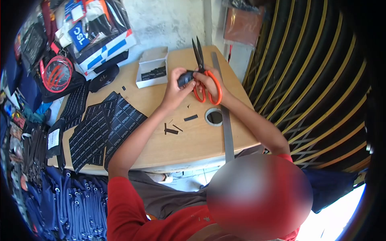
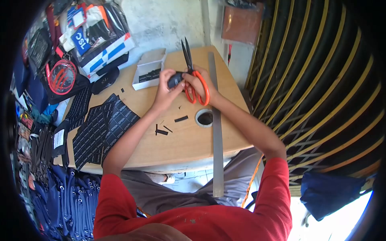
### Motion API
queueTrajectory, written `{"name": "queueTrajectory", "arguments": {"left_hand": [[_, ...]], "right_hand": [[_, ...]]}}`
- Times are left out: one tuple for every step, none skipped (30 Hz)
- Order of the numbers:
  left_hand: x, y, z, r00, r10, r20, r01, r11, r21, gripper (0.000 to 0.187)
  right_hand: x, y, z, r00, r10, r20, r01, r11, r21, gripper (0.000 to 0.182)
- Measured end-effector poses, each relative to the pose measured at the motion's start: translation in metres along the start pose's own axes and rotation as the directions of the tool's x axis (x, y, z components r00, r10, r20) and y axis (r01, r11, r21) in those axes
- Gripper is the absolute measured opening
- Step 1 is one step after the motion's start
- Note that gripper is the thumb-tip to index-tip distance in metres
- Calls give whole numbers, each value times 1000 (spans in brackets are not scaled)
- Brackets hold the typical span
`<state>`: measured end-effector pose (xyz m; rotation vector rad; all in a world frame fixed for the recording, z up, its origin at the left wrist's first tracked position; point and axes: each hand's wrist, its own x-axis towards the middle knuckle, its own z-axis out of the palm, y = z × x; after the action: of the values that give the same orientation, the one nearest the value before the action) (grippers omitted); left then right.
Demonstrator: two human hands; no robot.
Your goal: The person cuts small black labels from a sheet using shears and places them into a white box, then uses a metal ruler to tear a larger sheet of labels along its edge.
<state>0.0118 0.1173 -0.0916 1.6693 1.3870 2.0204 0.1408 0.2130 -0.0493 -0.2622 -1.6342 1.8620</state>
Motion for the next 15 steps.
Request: {"name": "queueTrajectory", "arguments": {"left_hand": [[-4,12,1,987,-158,23,160,975,-153,56],[-5,19,-2,971,-229,66,237,950,-200,50],[-3,20,-6,951,-290,109,309,920,-243,44],[0,11,-11,945,-304,121,325,916,-237,44],[3,2,-15,925,-338,173,371,901,-226,35],[4,2,-14,902,-369,225,415,884,-216,27],[2,3,-12,895,-377,238,427,879,-214,27],[2,4,-11,913,-379,150,406,880,-247,22],[2,6,-10,923,-382,56,382,881,-279,20],[1,5,-10,920,-387,60,388,878,-279,20],[1,7,-10,911,-409,40,401,863,-307,19],[2,5,-12,902,-432,17,412,847,-335,19],[3,3,-15,891,-454,-6,421,831,-363,19],[4,2,-18,889,-457,-8,424,830,-363,19],[4,0,-20,889,-458,24,430,812,-395,15]], "right_hand": [[-3,-3,0,999,-33,2,33,999,-3,11],[-7,-7,1,999,-35,-16,35,999,20,10],[-11,-11,2,999,-24,-30,25,999,31,10],[-14,-13,3,998,-44,-50,47,997,57,10],[-17,-14,4,995,-63,-71,69,994,81,10],[-17,-11,2,995,-60,-78,66,995,77,10],[-17,-8,1,994,-55,-94,63,995,82,10],[-16,-6,0,995,-53,-85,58,997,53,12],[-15,-5,-1,996,-50,-74,52,998,23,14],[-16,-4,-2,996,-45,-79,48,999,25,14],[-15,-5,-3,997,-10,-73,10,1000,12,18],[-15,-6,-2,998,27,-64,-27,1000,0,22],[-15,-6,0,998,30,-62,-30,1000,2,22],[-15,-6,2,996,13,-83,-14,1000,-18,26],[-16,-5,2,995,-3,-104,-1,999,-42,30]]}}
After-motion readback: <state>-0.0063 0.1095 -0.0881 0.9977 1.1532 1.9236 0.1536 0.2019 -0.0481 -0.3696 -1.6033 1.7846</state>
